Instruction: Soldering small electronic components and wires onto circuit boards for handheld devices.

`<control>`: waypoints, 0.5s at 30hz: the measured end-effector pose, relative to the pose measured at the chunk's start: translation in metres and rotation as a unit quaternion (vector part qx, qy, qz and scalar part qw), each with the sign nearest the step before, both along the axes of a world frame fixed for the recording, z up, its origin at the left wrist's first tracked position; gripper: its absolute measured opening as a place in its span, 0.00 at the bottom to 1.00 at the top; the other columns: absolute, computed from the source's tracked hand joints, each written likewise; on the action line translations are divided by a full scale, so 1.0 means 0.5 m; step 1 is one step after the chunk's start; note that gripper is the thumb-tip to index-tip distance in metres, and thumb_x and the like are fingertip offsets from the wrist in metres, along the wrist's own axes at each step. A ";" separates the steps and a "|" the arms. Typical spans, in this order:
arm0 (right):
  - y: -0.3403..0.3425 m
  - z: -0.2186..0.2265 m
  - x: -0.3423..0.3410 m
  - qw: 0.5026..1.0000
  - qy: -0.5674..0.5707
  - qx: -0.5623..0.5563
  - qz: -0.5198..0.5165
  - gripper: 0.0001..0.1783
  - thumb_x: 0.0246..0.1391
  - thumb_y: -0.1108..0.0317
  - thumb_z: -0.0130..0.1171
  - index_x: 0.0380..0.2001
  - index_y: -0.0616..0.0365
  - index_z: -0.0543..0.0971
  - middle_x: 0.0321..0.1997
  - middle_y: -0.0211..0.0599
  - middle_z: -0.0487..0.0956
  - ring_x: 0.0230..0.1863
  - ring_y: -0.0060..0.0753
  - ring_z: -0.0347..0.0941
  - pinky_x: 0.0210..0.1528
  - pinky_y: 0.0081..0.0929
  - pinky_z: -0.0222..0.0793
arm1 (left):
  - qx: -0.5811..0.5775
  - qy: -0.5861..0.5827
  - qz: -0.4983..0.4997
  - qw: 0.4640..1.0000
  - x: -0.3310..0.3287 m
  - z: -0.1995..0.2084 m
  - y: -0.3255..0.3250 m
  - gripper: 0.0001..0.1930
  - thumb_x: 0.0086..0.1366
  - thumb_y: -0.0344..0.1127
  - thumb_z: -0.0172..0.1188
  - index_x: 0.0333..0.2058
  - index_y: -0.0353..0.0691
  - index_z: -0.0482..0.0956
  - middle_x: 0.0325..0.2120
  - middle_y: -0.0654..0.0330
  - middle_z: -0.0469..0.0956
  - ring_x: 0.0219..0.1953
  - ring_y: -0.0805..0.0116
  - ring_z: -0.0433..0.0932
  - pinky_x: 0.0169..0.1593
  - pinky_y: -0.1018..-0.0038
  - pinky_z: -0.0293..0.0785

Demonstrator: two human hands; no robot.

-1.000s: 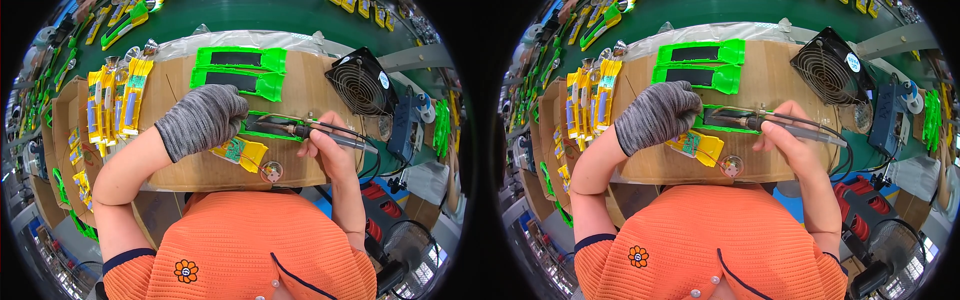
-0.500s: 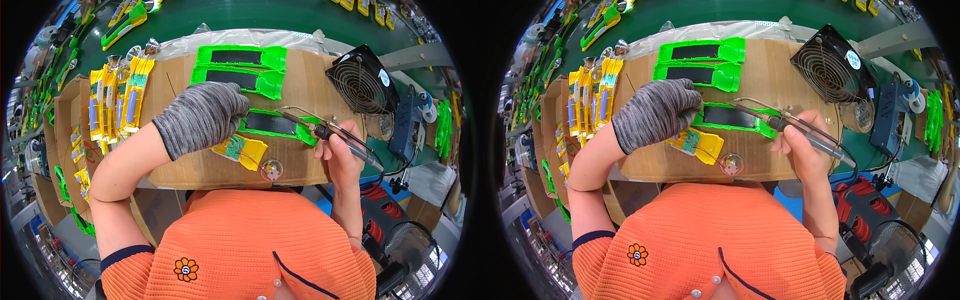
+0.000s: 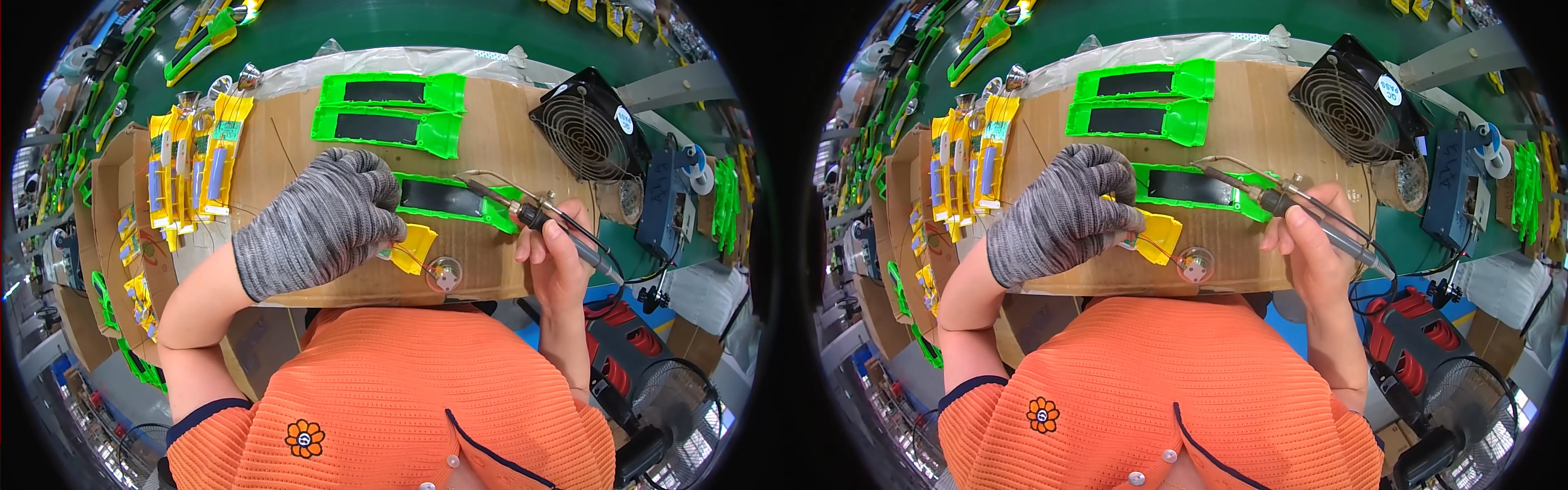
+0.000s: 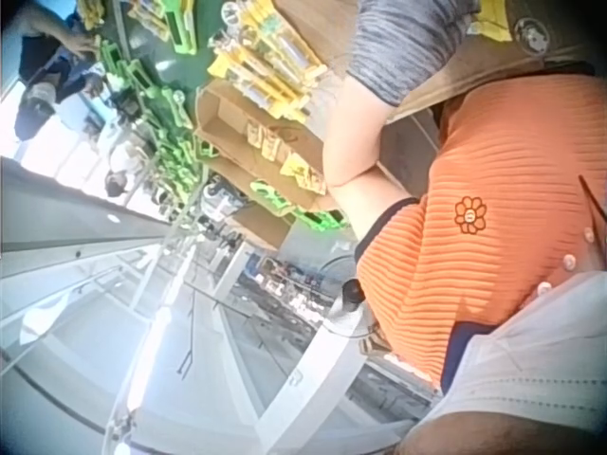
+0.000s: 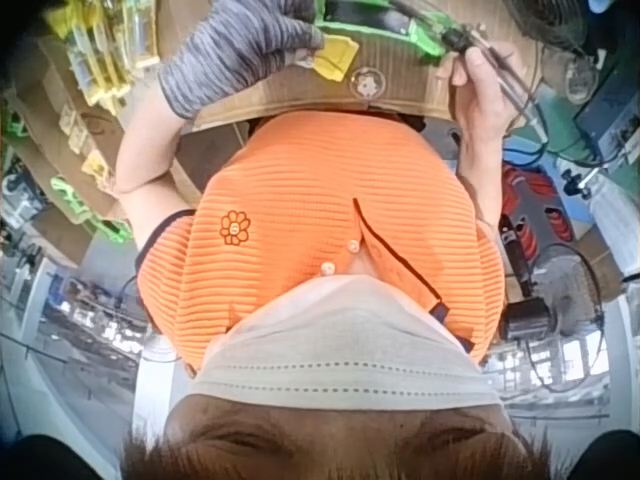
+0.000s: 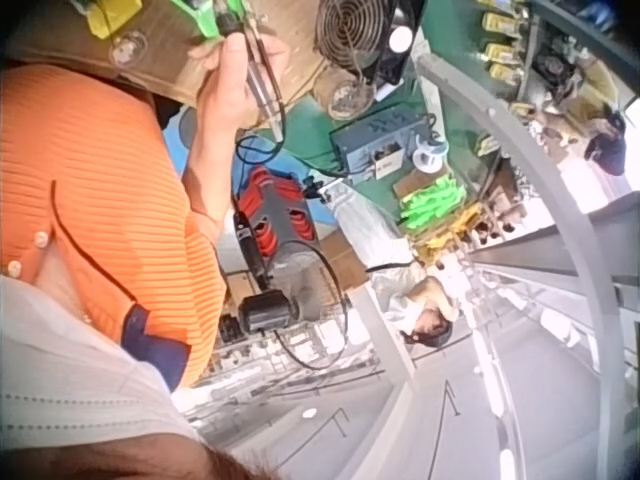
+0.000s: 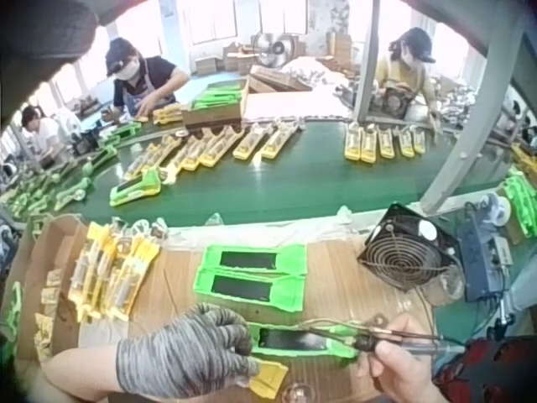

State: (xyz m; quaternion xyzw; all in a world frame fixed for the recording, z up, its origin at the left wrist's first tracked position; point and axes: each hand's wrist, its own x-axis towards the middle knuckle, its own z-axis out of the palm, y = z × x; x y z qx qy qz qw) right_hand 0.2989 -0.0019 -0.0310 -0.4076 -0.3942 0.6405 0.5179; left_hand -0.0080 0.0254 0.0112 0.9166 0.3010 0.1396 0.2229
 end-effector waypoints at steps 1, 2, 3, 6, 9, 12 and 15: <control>-0.002 0.000 -0.003 1.000 0.000 0.000 0.000 0.08 0.60 0.73 0.55 0.39 0.59 0.66 0.21 0.35 0.71 0.22 0.29 0.70 0.29 0.32 0.73 | 0.000 -0.020 0.015 1.000 0.002 -0.008 -0.004 0.10 0.49 0.32 0.68 0.33 0.45 0.84 0.30 0.59 0.78 0.38 0.58 0.78 0.43 0.64 0.74; -0.004 0.001 -0.006 1.000 0.012 -0.003 0.003 0.07 0.61 0.72 0.54 0.39 0.59 0.66 0.21 0.34 0.71 0.22 0.29 0.70 0.34 0.35 0.75 | -0.001 -0.020 0.019 1.000 0.004 -0.015 -0.007 0.10 0.49 0.32 0.68 0.33 0.45 0.84 0.30 0.59 0.78 0.38 0.58 0.78 0.43 0.64 0.74; -0.006 0.002 -0.011 0.999 0.037 0.002 0.008 0.07 0.62 0.70 0.53 0.38 0.58 0.66 0.21 0.34 0.70 0.23 0.30 0.70 0.39 0.37 0.77 | 0.002 -0.058 0.045 0.997 0.009 -0.023 -0.010 0.10 0.49 0.32 0.68 0.33 0.45 0.83 0.30 0.59 0.78 0.38 0.57 0.78 0.43 0.63 0.73; -0.022 -0.005 -0.040 0.992 0.112 -0.040 -0.029 0.08 0.63 0.67 0.52 0.37 0.57 0.66 0.21 0.32 0.69 0.24 0.30 0.71 0.55 0.45 0.73 | -0.054 -0.152 0.103 0.981 0.037 -0.042 -0.021 0.07 0.53 0.31 0.67 0.32 0.44 0.82 0.30 0.58 0.79 0.36 0.55 0.78 0.43 0.62 0.73; -0.040 -0.014 -0.060 0.987 0.152 -0.055 -0.025 0.09 0.63 0.66 0.52 0.37 0.56 0.65 0.20 0.31 0.68 0.26 0.31 0.72 0.64 0.51 0.65 | -0.085 -0.117 0.182 0.973 0.074 -0.051 -0.038 0.07 0.58 0.28 0.64 0.36 0.40 0.81 0.29 0.55 0.79 0.36 0.53 0.79 0.41 0.64 0.76; -0.043 -0.018 -0.039 0.991 0.133 -0.026 -0.025 0.09 0.63 0.66 0.53 0.39 0.57 0.65 0.20 0.33 0.69 0.25 0.32 0.72 0.62 0.51 0.66 | -0.127 -0.127 0.226 0.957 0.091 -0.053 -0.037 0.07 0.59 0.28 0.64 0.37 0.39 0.81 0.29 0.54 0.80 0.32 0.53 0.80 0.38 0.65 0.77; -0.032 -0.017 0.010 0.998 0.064 0.025 -0.001 0.09 0.62 0.69 0.54 0.38 0.59 0.65 0.21 0.37 0.72 0.23 0.31 0.71 0.44 0.41 0.76 | -0.159 -0.124 0.248 0.948 0.099 -0.049 -0.032 0.07 0.59 0.29 0.64 0.38 0.38 0.82 0.29 0.53 0.81 0.30 0.55 0.81 0.36 0.66 0.77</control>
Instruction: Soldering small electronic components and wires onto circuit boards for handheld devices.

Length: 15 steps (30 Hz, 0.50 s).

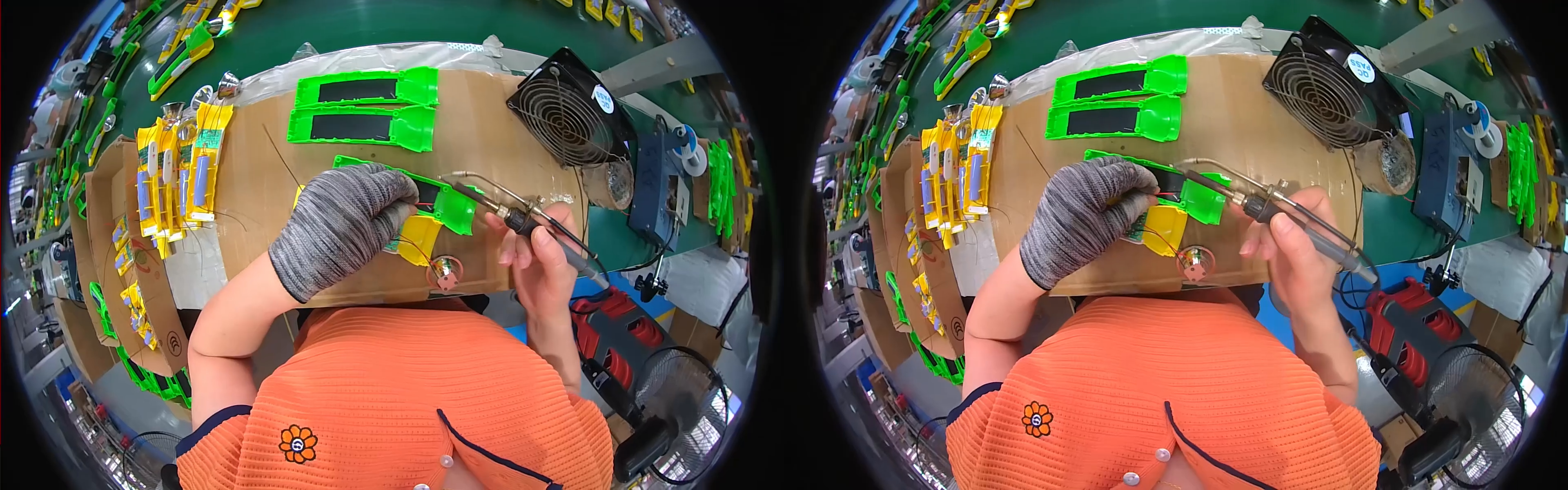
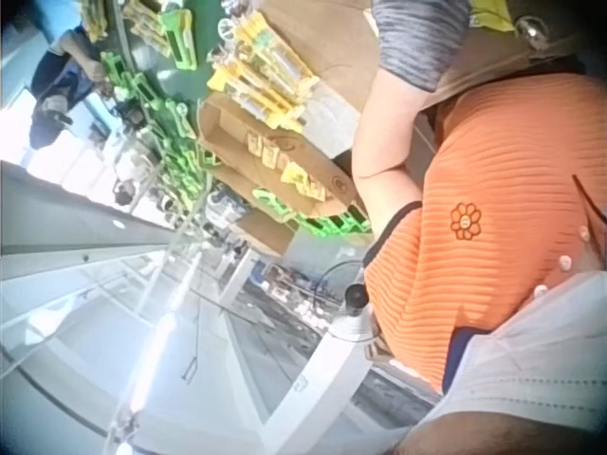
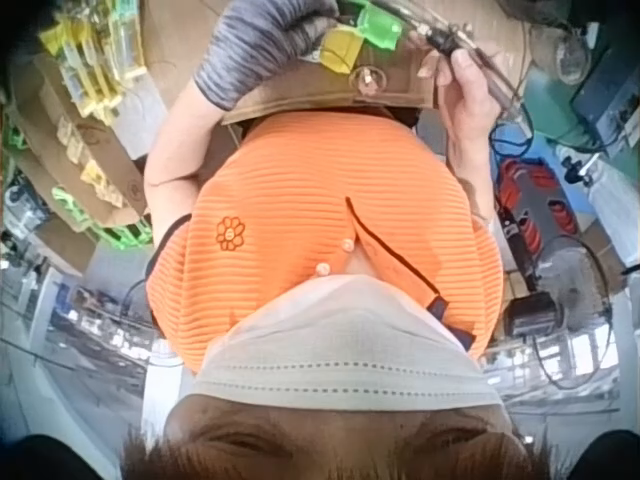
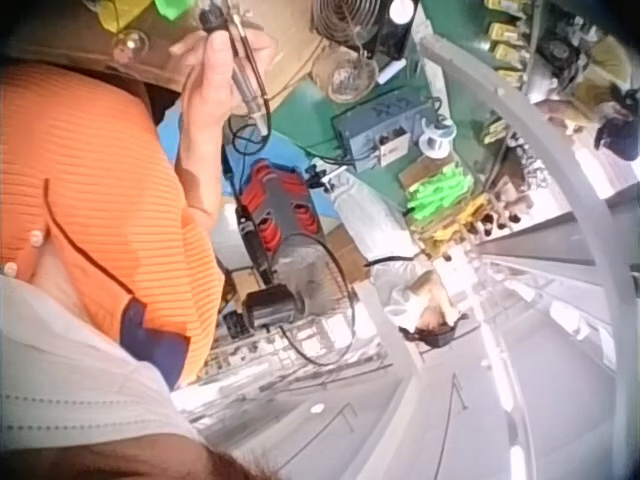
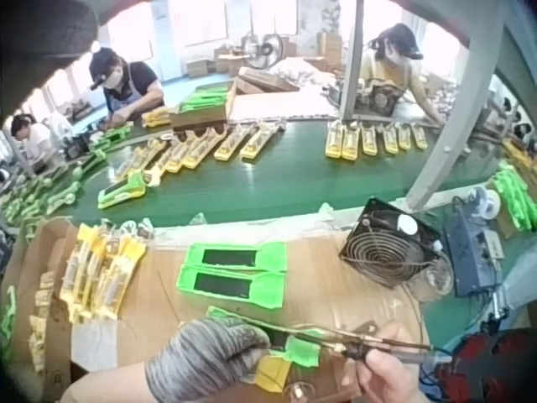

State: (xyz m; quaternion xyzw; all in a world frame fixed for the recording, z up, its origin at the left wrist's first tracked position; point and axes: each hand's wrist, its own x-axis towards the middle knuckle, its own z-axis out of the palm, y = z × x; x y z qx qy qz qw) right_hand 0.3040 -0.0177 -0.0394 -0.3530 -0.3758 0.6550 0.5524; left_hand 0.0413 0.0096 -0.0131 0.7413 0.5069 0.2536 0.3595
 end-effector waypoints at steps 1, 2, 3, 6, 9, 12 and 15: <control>0.006 0.001 0.017 0.999 -0.021 0.024 0.018 0.08 0.61 0.71 0.54 0.38 0.59 0.65 0.22 0.38 0.73 0.22 0.30 0.71 0.37 0.37 0.77 | 0.015 0.041 -0.013 0.999 0.002 0.002 0.002 0.07 0.59 0.30 0.64 0.37 0.38 0.82 0.29 0.53 0.80 0.30 0.54 0.80 0.36 0.66 0.77; 0.010 0.000 0.028 0.999 -0.026 0.030 0.012 0.08 0.60 0.74 0.55 0.38 0.60 0.66 0.23 0.38 0.73 0.22 0.27 0.70 0.28 0.31 0.76 | 0.039 0.077 -0.028 0.996 0.004 0.005 0.004 0.07 0.60 0.30 0.63 0.37 0.38 0.82 0.29 0.52 0.80 0.30 0.53 0.80 0.37 0.65 0.77; 0.014 0.001 0.038 0.999 -0.035 0.021 0.009 0.08 0.60 0.74 0.55 0.38 0.60 0.66 0.23 0.38 0.73 0.22 0.27 0.70 0.28 0.31 0.76 | 0.030 0.083 -0.027 0.996 0.007 0.007 0.008 0.07 0.60 0.30 0.63 0.37 0.38 0.82 0.29 0.52 0.80 0.30 0.53 0.80 0.37 0.65 0.77; 0.020 0.006 0.053 0.993 -0.108 -0.026 0.026 0.08 0.58 0.72 0.55 0.36 0.60 0.66 0.22 0.37 0.74 0.19 0.27 0.69 0.27 0.29 0.73 | 0.050 0.160 -0.055 0.984 0.019 0.015 0.015 0.06 0.61 0.34 0.61 0.34 0.39 0.82 0.27 0.51 0.78 0.32 0.48 0.78 0.37 0.60 0.75; 0.025 0.011 0.050 0.991 -0.107 -0.062 0.051 0.08 0.57 0.74 0.55 0.36 0.61 0.67 0.23 0.37 0.74 0.20 0.26 0.69 0.27 0.28 0.73 | 0.041 0.205 -0.074 0.975 0.027 0.025 0.021 0.07 0.61 0.35 0.61 0.34 0.39 0.82 0.27 0.51 0.78 0.32 0.48 0.79 0.37 0.59 0.75; 0.028 0.017 0.049 0.989 -0.116 -0.063 0.072 0.08 0.56 0.76 0.57 0.35 0.61 0.67 0.24 0.36 0.74 0.20 0.25 0.69 0.26 0.27 0.73 | 0.036 0.247 -0.084 0.965 0.033 0.030 0.023 0.07 0.61 0.35 0.60 0.34 0.39 0.82 0.27 0.51 0.78 0.32 0.48 0.78 0.37 0.59 0.75; 0.029 0.021 0.049 0.986 -0.129 -0.064 0.078 0.08 0.56 0.77 0.57 0.35 0.61 0.67 0.24 0.36 0.74 0.20 0.26 0.71 0.26 0.27 0.73 | 0.040 0.277 -0.103 0.955 0.036 0.032 0.025 0.07 0.61 0.35 0.60 0.34 0.39 0.82 0.26 0.51 0.77 0.31 0.48 0.78 0.37 0.58 0.75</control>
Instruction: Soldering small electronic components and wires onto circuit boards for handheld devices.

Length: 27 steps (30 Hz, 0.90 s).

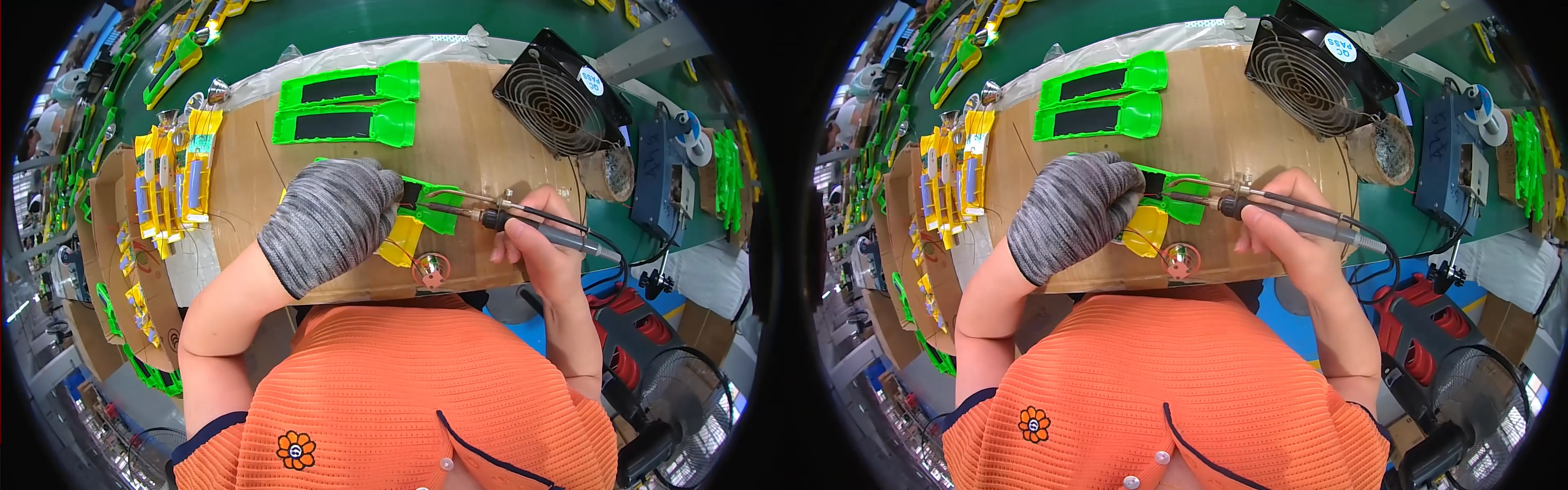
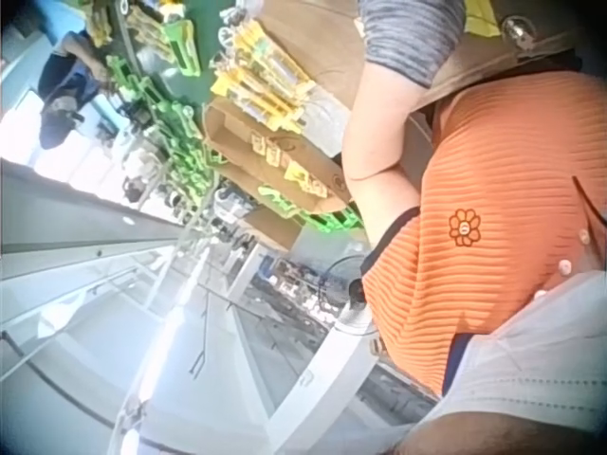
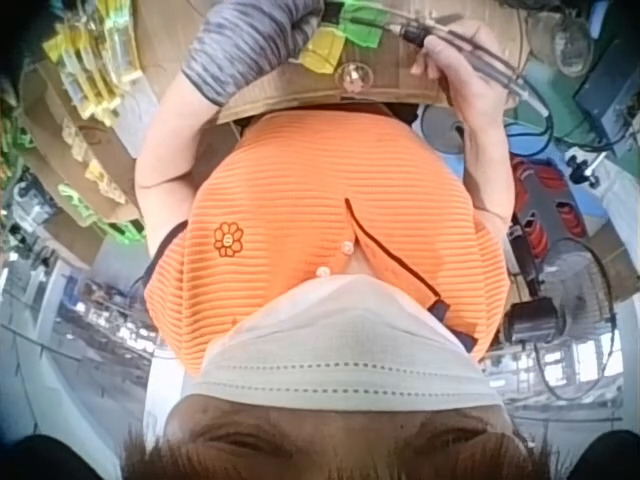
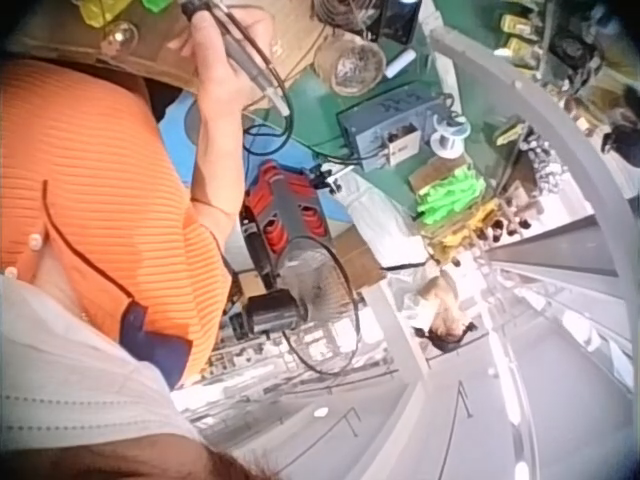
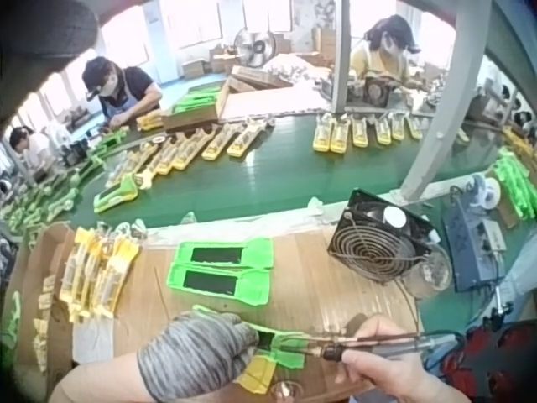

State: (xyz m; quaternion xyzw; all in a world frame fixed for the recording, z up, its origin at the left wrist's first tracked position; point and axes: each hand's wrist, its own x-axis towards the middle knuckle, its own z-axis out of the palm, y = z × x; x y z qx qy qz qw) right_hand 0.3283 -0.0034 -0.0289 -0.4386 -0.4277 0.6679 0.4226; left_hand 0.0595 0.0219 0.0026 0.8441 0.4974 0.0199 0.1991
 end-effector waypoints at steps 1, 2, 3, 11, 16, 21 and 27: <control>0.000 0.001 -0.001 1.000 -0.006 -0.001 0.004 0.08 0.56 0.77 0.57 0.35 0.61 0.67 0.24 0.37 0.75 0.20 0.27 0.72 0.26 0.27 0.73 | 0.001 0.001 0.001 1.000 0.001 0.000 0.000 0.07 0.61 0.35 0.60 0.34 0.39 0.82 0.26 0.51 0.77 0.31 0.48 0.78 0.37 0.58 0.75; -0.001 0.001 -0.001 1.000 -0.005 -0.001 0.003 0.08 0.56 0.77 0.57 0.35 0.61 0.67 0.24 0.37 0.75 0.20 0.27 0.72 0.26 0.27 0.73 | -0.001 0.003 0.000 1.000 0.001 0.001 0.000 0.07 0.61 0.35 0.60 0.34 0.39 0.82 0.26 0.51 0.77 0.31 0.48 0.78 0.37 0.58 0.74; -0.001 0.001 -0.002 1.000 -0.006 0.004 0.008 0.08 0.56 0.78 0.57 0.35 0.61 0.67 0.24 0.37 0.75 0.20 0.27 0.72 0.26 0.26 0.73 | -0.008 0.005 -0.002 1.000 0.002 0.001 0.000 0.07 0.61 0.35 0.60 0.34 0.39 0.82 0.26 0.51 0.77 0.31 0.48 0.78 0.36 0.58 0.74; -0.005 0.006 -0.013 1.000 -0.026 0.000 0.016 0.09 0.55 0.80 0.57 0.34 0.61 0.67 0.26 0.37 0.78 0.23 0.24 0.75 0.26 0.21 0.71 | -0.005 0.017 0.002 1.000 0.006 0.001 0.004 0.07 0.61 0.35 0.60 0.33 0.40 0.82 0.26 0.51 0.77 0.31 0.48 0.78 0.36 0.58 0.75; -0.006 0.006 -0.017 1.000 -0.025 0.005 0.018 0.09 0.55 0.80 0.58 0.34 0.60 0.68 0.26 0.36 0.78 0.23 0.24 0.75 0.26 0.20 0.70 | -0.023 0.016 -0.002 1.000 0.007 0.004 0.010 0.07 0.61 0.36 0.60 0.32 0.40 0.82 0.24 0.51 0.77 0.30 0.48 0.78 0.36 0.58 0.75; -0.008 0.007 -0.019 1.000 -0.024 0.004 0.015 0.09 0.56 0.79 0.58 0.34 0.60 0.68 0.26 0.37 0.78 0.23 0.23 0.75 0.26 0.19 0.70 | -0.050 0.053 -0.005 0.997 0.014 0.011 0.016 0.07 0.61 0.36 0.60 0.33 0.40 0.83 0.24 0.51 0.77 0.30 0.50 0.79 0.36 0.59 0.75; -0.011 0.008 -0.011 1.000 -0.031 0.001 0.006 0.09 0.56 0.78 0.58 0.34 0.60 0.68 0.28 0.38 0.78 0.22 0.24 0.74 0.27 0.21 0.71 | -0.053 0.039 -0.011 0.998 0.012 0.011 0.018 0.07 0.59 0.35 0.60 0.32 0.41 0.83 0.24 0.52 0.78 0.30 0.50 0.79 0.36 0.59 0.75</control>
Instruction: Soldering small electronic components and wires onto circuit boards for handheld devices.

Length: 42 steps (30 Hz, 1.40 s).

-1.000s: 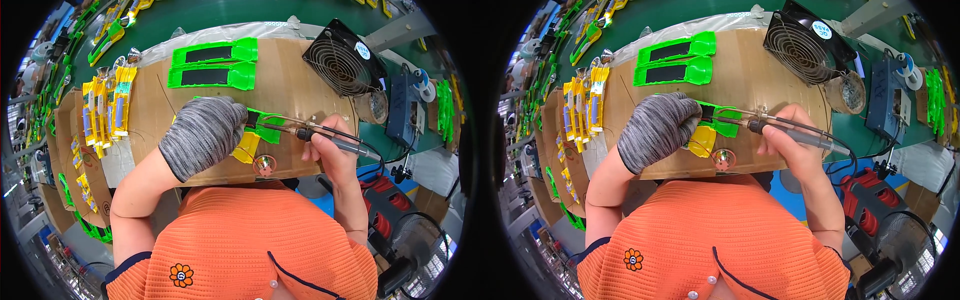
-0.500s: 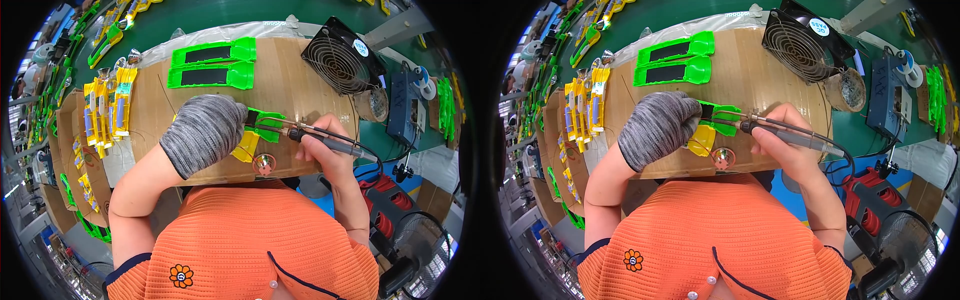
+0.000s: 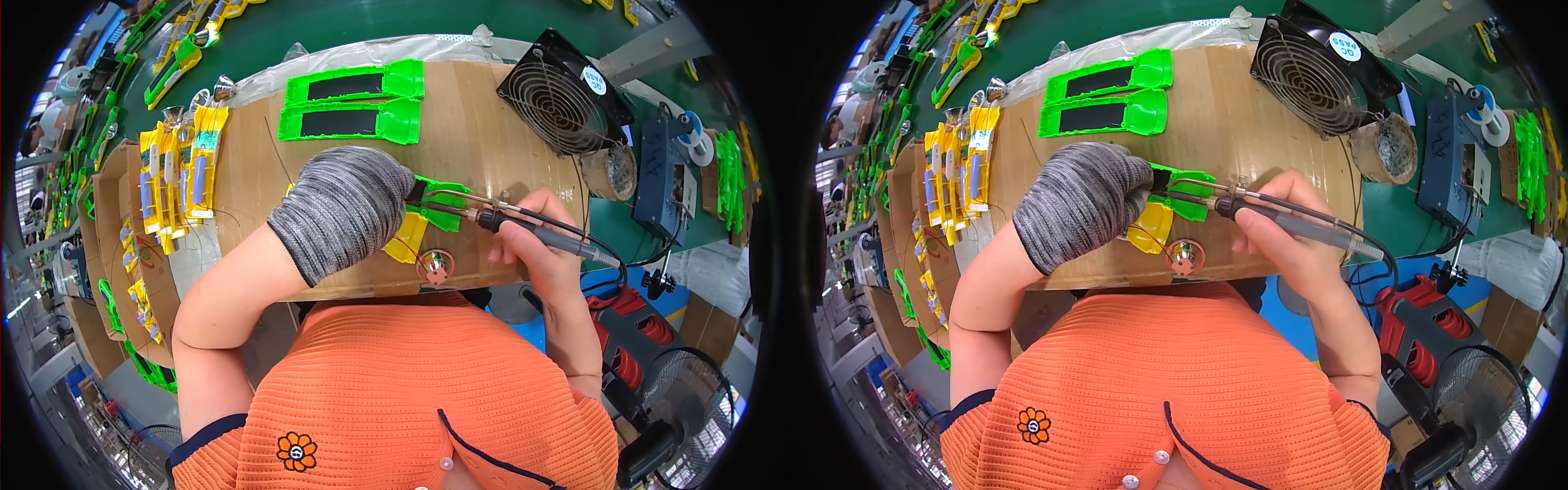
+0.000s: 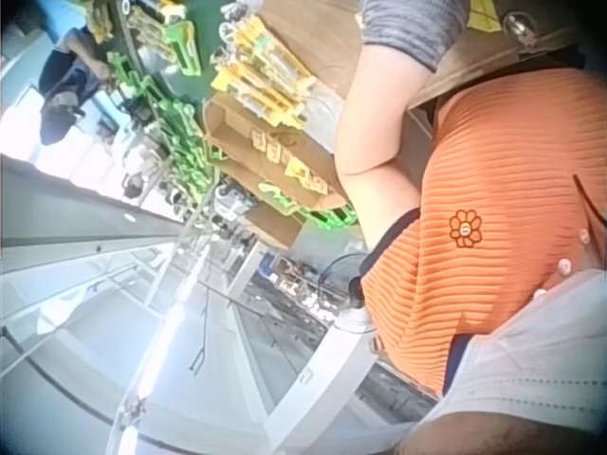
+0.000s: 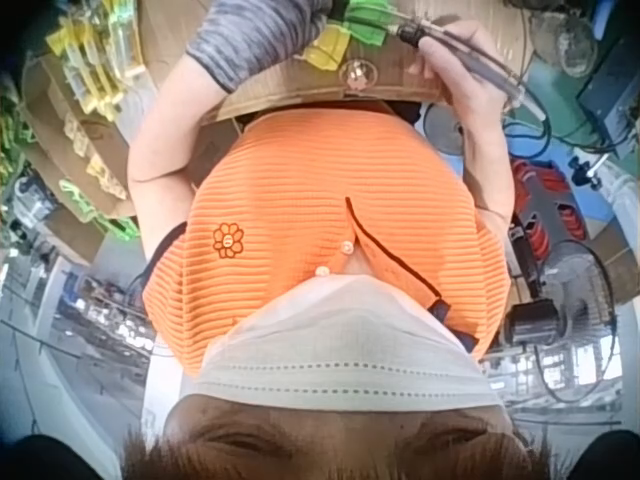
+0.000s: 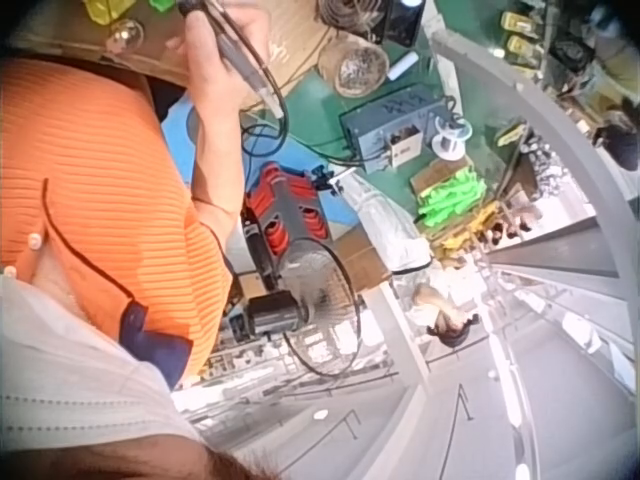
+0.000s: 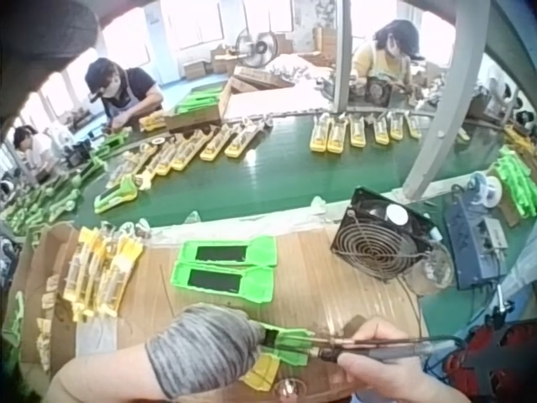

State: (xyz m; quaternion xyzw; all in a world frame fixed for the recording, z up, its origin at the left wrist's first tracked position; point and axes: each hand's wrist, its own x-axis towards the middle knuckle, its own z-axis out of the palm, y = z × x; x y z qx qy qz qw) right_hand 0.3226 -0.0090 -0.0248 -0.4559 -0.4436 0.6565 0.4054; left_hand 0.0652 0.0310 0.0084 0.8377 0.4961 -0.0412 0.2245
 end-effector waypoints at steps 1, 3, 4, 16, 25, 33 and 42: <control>-0.002 0.001 0.003 1.000 0.002 -0.007 -0.012 0.08 0.56 0.78 0.58 0.34 0.60 0.67 0.28 0.38 0.78 0.22 0.24 0.74 0.27 0.22 0.72 | -0.005 -0.016 0.006 1.000 -0.001 -0.001 0.000 0.06 0.59 0.35 0.60 0.32 0.41 0.83 0.24 0.52 0.78 0.30 0.50 0.79 0.36 0.59 0.75; -0.007 -0.002 0.005 0.999 0.018 0.011 -0.031 0.08 0.57 0.77 0.57 0.34 0.60 0.67 0.28 0.37 0.77 0.22 0.24 0.73 0.26 0.24 0.73 | 0.001 -0.016 0.003 1.000 -0.002 -0.002 -0.001 0.06 0.59 0.35 0.60 0.32 0.41 0.83 0.24 0.52 0.78 0.30 0.50 0.79 0.36 0.59 0.75; -0.011 -0.003 0.005 0.998 0.034 0.028 -0.050 0.08 0.57 0.77 0.56 0.35 0.60 0.67 0.28 0.37 0.77 0.21 0.24 0.72 0.25 0.26 0.73 | -0.003 -0.008 -0.002 1.000 -0.002 -0.002 -0.001 0.07 0.59 0.35 0.59 0.32 0.41 0.83 0.24 0.52 0.78 0.30 0.50 0.79 0.36 0.59 0.75; -0.047 -0.017 -0.060 0.958 0.248 -0.031 -0.141 0.05 0.66 0.71 0.49 0.39 0.58 0.63 0.24 0.33 0.70 0.34 0.36 0.77 0.68 0.61 0.57 | 0.008 -0.030 -0.003 1.000 -0.006 -0.005 -0.006 0.08 0.62 0.35 0.59 0.34 0.41 0.84 0.24 0.51 0.78 0.30 0.50 0.79 0.37 0.58 0.75; 0.038 -0.043 -0.093 0.954 0.277 0.005 -0.114 0.05 0.64 0.72 0.51 0.39 0.57 0.65 0.23 0.34 0.71 0.35 0.37 0.79 0.65 0.56 0.63 | 0.068 -0.011 0.093 0.993 -0.021 0.002 0.011 0.08 0.61 0.36 0.60 0.34 0.40 0.83 0.28 0.51 0.79 0.33 0.50 0.79 0.39 0.59 0.75; 0.029 -0.038 -0.077 0.966 0.230 0.038 -0.110 0.08 0.63 0.72 0.52 0.40 0.57 0.64 0.22 0.33 0.71 0.32 0.38 0.79 0.63 0.56 0.65 | 0.174 -0.114 0.111 0.972 -0.042 0.016 -0.003 0.09 0.60 0.39 0.64 0.32 0.40 0.82 0.27 0.53 0.79 0.32 0.53 0.79 0.37 0.62 0.74; -0.041 -0.045 -0.055 0.973 0.209 0.050 -0.089 0.10 0.60 0.74 0.53 0.41 0.57 0.63 0.34 0.50 0.80 0.25 0.35 0.76 0.36 0.37 0.77 | 0.229 0.057 0.256 0.937 -0.180 0.015 -0.060 0.11 0.66 0.41 0.60 0.35 0.39 0.84 0.28 0.52 0.81 0.32 0.54 0.79 0.39 0.62 0.74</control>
